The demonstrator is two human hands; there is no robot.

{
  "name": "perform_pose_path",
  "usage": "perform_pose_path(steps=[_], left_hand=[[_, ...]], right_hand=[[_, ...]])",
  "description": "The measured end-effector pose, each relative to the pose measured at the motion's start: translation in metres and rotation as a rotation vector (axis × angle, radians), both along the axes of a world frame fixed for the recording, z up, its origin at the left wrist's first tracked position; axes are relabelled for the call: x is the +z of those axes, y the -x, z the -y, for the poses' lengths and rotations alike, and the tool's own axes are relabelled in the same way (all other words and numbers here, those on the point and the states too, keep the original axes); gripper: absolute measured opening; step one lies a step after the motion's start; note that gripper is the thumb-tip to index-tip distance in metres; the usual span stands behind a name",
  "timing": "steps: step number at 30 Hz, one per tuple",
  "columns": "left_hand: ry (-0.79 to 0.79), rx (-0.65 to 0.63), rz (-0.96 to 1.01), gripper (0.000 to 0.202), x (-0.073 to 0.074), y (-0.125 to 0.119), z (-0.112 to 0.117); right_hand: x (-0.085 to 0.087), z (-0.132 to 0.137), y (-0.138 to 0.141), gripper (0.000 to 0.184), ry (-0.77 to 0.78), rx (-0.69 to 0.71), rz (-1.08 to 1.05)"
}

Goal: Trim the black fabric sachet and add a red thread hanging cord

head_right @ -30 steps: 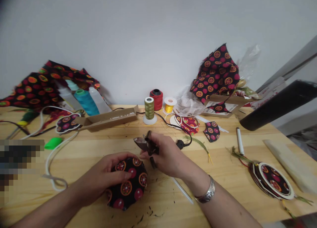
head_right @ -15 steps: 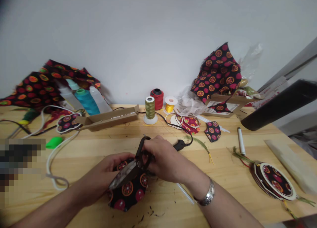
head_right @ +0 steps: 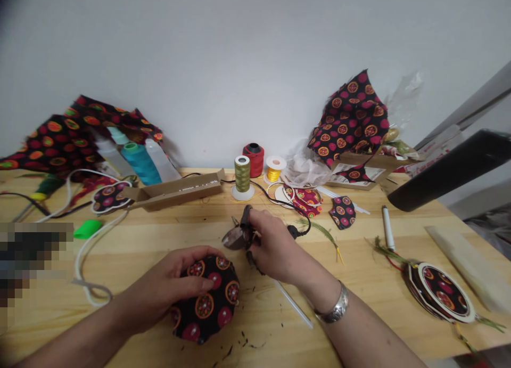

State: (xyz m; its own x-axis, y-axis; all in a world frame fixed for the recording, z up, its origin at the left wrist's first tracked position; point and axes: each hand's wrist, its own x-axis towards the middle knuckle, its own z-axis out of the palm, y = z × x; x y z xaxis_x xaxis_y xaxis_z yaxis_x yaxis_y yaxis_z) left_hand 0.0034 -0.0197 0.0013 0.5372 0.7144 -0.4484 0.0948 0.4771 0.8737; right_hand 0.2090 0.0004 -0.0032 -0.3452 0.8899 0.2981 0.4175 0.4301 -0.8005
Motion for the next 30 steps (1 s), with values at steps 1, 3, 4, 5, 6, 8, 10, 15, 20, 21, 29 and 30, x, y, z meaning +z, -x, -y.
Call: perform_pose_path(steps=[1,3,4,5,6,8,10,15,20,21,29,30], left_hand=[[-0.002,-0.010,-0.007,0.023,0.000,0.000,0.000],[0.002,-0.030,-0.013,0.023,-0.001,0.000,-0.001],[0.000,-0.036,-0.013,0.023,-0.002,0.001,-0.001],[-0.005,-0.041,-0.012,0.025,-0.002,0.001,-0.001],[-0.015,-0.044,-0.012,0.026,-0.003,0.001,-0.001],[-0.031,-0.052,-0.006,0.029,-0.003,0.000,-0.001],[-0.045,-0.060,0.010,0.030,-0.002,-0.001,-0.001],[-0.103,-0.039,0.002,0.024,0.006,-0.006,0.001],[-0.043,-0.016,0.082,0.020,0.002,-0.009,0.003],[-0.033,-0.012,0.088,0.021,0.000,-0.010,0.003],[-0.129,0.051,-0.024,0.017,0.001,-0.006,0.000],[-0.135,0.072,-0.032,0.018,0.001,-0.005,-0.001]], right_hand=[[0.000,-0.001,0.000,0.020,0.014,-0.015,-0.036],[0.000,-0.002,0.002,0.019,0.077,-0.024,-0.095],[0.000,-0.001,0.003,0.019,0.113,-0.016,-0.114],[0.000,0.000,0.005,0.019,0.143,0.001,-0.120],[0.000,0.002,0.007,0.019,0.160,0.022,-0.111],[0.000,0.006,0.011,0.016,0.143,0.042,-0.045],[0.000,0.009,0.014,0.016,0.087,0.043,0.048],[0.004,0.015,0.020,0.026,-0.087,0.108,0.164],[0.008,0.019,0.024,0.028,-0.129,0.162,0.291],[0.008,0.019,0.024,0.029,-0.127,0.170,0.307],[-0.001,0.011,0.015,0.028,-0.165,0.012,0.226],[-0.001,0.008,0.013,0.027,-0.164,-0.038,0.194]])
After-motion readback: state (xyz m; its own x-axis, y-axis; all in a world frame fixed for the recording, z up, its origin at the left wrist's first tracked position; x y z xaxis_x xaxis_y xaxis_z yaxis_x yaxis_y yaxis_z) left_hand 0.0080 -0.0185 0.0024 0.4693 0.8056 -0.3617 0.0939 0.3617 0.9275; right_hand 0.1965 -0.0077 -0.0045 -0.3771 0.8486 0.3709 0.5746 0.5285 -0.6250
